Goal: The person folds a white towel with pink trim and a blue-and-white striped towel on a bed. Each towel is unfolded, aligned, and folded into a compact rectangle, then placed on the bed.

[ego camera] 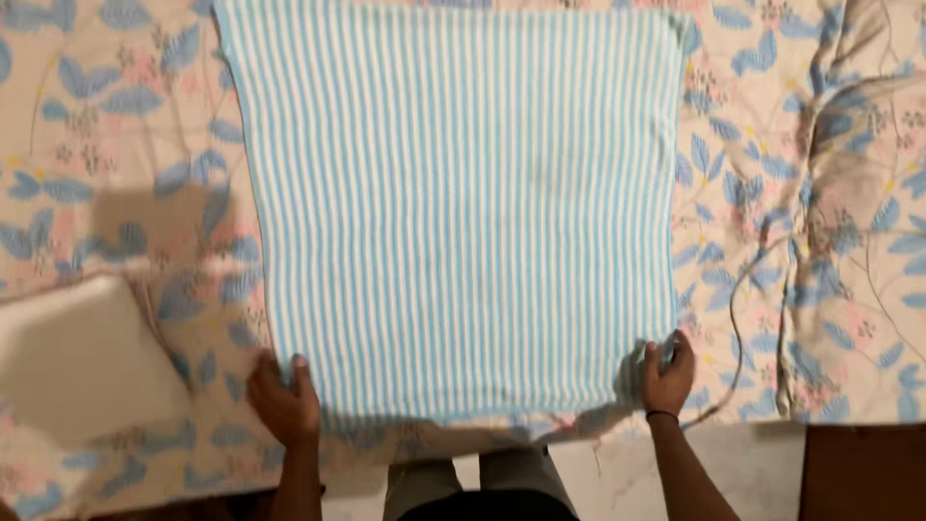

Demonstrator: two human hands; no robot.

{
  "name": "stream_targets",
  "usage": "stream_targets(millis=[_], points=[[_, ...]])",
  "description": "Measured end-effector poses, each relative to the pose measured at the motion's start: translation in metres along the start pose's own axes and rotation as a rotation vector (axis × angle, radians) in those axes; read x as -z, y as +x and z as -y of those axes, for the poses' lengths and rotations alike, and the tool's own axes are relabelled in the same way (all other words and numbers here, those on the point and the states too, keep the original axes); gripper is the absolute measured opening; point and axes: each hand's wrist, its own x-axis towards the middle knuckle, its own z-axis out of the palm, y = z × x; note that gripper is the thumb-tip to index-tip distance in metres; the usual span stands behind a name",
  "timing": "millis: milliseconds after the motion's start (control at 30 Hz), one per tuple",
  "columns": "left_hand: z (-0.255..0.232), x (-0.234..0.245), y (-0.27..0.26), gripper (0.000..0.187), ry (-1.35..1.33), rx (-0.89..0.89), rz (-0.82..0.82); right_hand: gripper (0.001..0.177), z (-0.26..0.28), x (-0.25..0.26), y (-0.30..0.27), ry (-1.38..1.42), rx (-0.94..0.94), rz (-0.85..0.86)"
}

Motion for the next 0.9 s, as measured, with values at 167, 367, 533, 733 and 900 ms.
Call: stream_targets(millis=[167,367,533,733,900], points=[[0.032,0.021,-0.035,0.074,-0.300,0.013,0.226,0.056,-0.033,0.029,-0.010,0.025,-0.225,0.220],[0.081,0.062,-0.015,0.060,0.120,0.168,0.301,0.055,-0.033,0.080,-0.009,-0.228,-0.290,0.326],[0.070,0.050,-0.013,0.062,0.068,0.063,0.194,0.061,-0.016,0.065,-0.002,-0.505,-0.154,0.431],[0.019,0.050,-0.049,0.062,0.362,-0.227,-0.050,0.074,-0.014,0.053,-0.020,-0.473,0.019,0.225],[-0.075,0.004,-0.107,0.060,0.606,-0.688,0.489,0.070,0.055,-0.015,-0.072,-0.685,0.751,0.436]])
